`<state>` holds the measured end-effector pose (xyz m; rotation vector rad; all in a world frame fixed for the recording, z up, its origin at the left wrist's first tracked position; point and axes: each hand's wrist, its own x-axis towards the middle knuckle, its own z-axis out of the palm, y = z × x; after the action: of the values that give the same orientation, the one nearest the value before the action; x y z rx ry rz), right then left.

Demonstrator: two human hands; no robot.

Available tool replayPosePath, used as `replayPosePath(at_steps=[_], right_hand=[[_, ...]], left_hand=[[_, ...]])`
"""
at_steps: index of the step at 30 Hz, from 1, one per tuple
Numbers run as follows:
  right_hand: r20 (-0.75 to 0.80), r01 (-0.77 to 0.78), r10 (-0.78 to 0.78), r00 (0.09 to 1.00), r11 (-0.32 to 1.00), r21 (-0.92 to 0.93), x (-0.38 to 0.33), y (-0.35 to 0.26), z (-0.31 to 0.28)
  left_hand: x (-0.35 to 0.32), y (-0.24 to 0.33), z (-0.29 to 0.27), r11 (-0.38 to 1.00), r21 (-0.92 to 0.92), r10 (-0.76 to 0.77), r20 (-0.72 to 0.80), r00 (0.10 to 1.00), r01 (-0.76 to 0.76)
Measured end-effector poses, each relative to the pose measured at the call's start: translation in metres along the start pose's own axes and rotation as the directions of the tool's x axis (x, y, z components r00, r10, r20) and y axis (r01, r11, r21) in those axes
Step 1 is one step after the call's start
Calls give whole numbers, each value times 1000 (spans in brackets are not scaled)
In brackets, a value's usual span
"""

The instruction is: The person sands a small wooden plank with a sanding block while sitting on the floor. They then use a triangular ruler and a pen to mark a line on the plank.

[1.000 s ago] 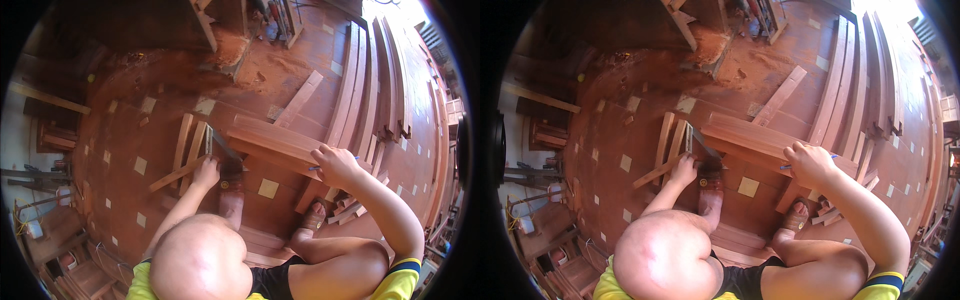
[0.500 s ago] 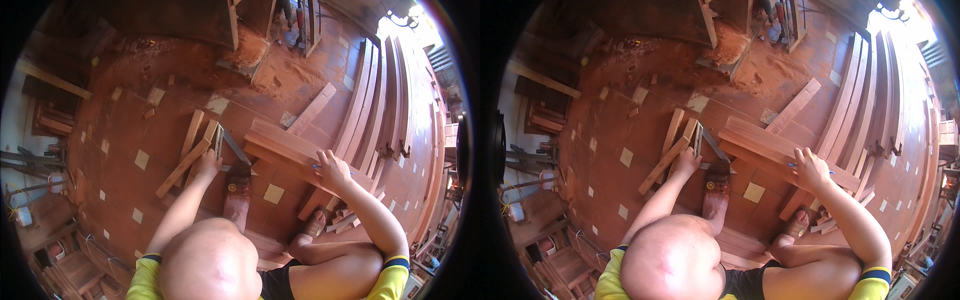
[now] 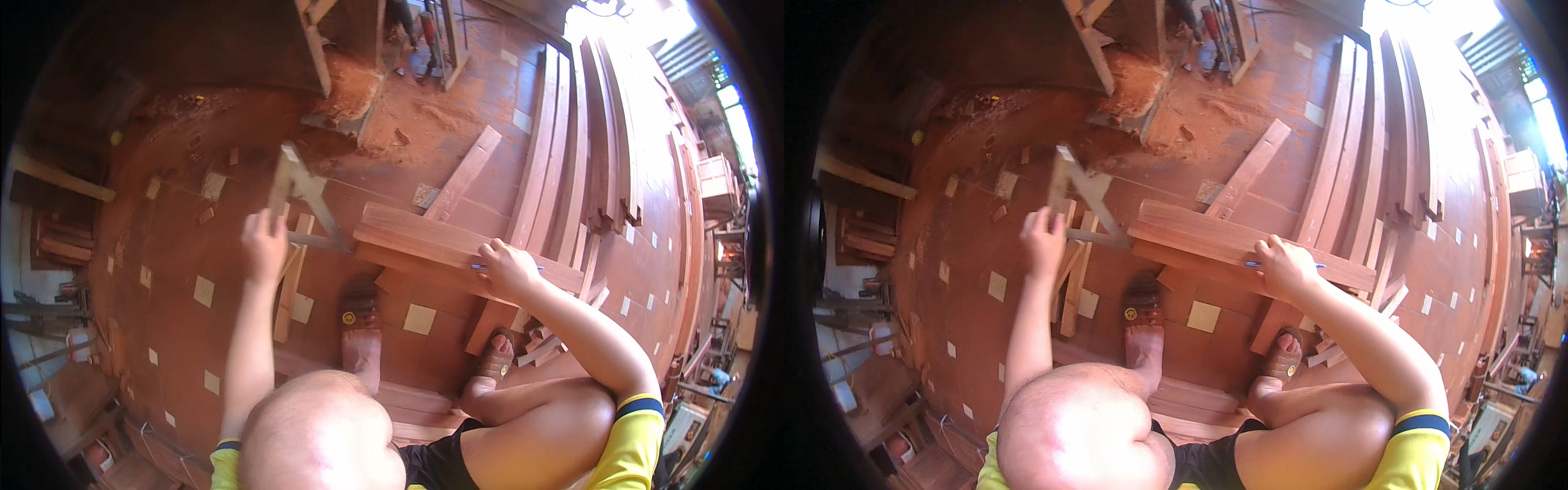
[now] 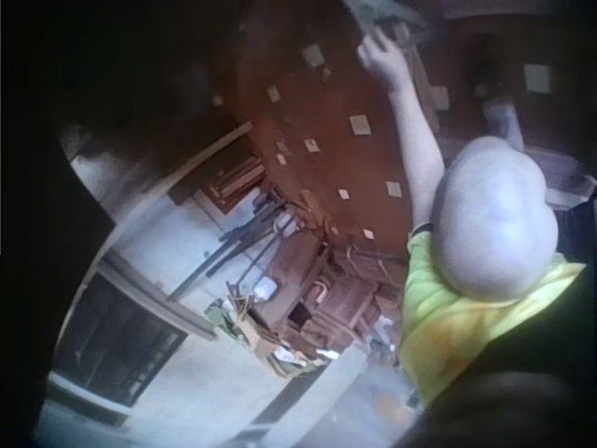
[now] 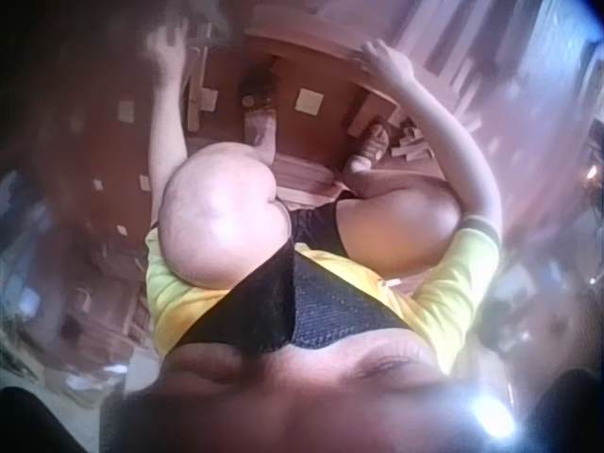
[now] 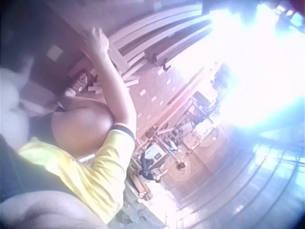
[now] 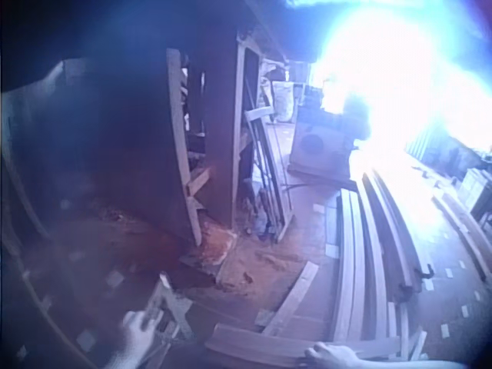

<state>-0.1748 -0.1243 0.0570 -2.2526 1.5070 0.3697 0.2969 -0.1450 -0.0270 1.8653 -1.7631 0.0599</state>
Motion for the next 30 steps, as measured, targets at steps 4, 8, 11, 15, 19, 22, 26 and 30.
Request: replayPosePath(at_steps=[4,8,11,15,19,22,26,30], right_hand=[[16,-1,1,1000,1000,-10,1,5,0],[112,-95,102,988,993,-70,-5,4,-6],[98,-51,58,993,996,-77,-18,9,17],[174,-32,30,984,999,8,-21,-6,15],[195,-74,66,979,997,36,-23,-5,14],[211,-63,50,976,997,53,-19,-2,14],[277,-76,47,960,993,94,-16,-1,6],[310,-84,43,950,989,119,-12,-1,4]], left_hand=[[10,-31,-30,875,-364,-334,25,942,320],[-17,-7,-31,701,-471,-404,356,843,535],[-42,44,-15,524,-620,-322,491,810,584],[-54,94,-8,687,-469,-258,556,790,555],[-52,121,-14,786,-406,-189,562,805,467],[-63,119,-11,825,-414,-142,505,851,384],[-69,125,-9,864,-379,-109,502,858,332],[-73,125,-4,866,-406,-75,473,878,293]])
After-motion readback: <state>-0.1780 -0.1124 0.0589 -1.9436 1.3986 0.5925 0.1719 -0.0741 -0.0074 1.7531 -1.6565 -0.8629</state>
